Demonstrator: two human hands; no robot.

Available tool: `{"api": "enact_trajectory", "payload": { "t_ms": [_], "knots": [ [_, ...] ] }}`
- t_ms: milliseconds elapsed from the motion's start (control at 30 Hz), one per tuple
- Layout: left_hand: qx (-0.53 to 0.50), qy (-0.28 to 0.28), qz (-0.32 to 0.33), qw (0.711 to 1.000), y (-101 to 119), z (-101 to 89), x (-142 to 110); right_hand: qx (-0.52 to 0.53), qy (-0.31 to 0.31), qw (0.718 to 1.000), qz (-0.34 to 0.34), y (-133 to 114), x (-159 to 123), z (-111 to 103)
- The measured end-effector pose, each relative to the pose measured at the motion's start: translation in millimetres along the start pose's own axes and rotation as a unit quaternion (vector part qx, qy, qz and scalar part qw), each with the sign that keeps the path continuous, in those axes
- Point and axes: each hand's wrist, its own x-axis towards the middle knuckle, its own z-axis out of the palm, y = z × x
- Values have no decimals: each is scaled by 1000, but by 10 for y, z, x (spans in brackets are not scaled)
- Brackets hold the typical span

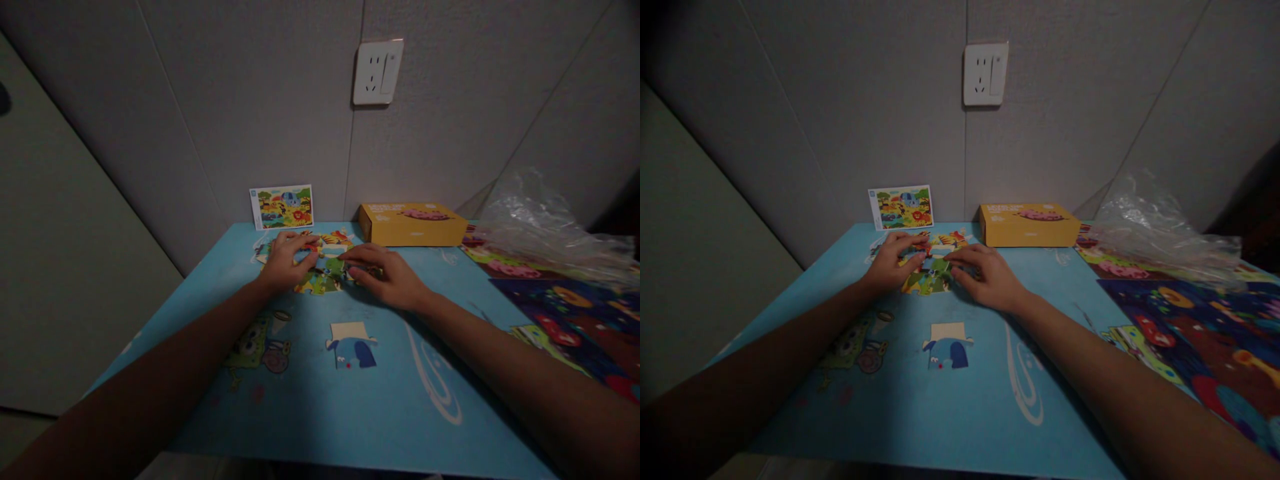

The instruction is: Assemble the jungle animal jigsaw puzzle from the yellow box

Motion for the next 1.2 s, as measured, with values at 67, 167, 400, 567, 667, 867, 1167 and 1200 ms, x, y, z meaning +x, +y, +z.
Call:
{"api": "enact_trajectory", "payload": {
  "t_ms": [67,167,400,567,667,867,1167,1200],
  "knots": [
    [-32,-37,-4,999,2,10,-14,12,-1,1000,-19,-15,-3,-14],
    [-67,-65,27,995,46,31,-35,15,-11,999,-27,-18,-6,-13],
    [-116,-57,12,992,99,46,-29,22,-30,999,-28,30,-17,52],
    [-101,-42,-5,994,116,46,-15,39,-43,998,-35,36,-19,86],
    [-50,2,-27,998,36,38,4,34,3,999,24,53,-16,75],
    [150,16,-135,979,-322,-16,27,-104,86,980,147,98,12,-19],
    [203,-71,-143,966,-262,-41,8,-160,31,970,180,94,29,-32],
    [201,-72,-145,966,-253,-43,11,-162,30,972,167,112,24,-26]
  ]
}}
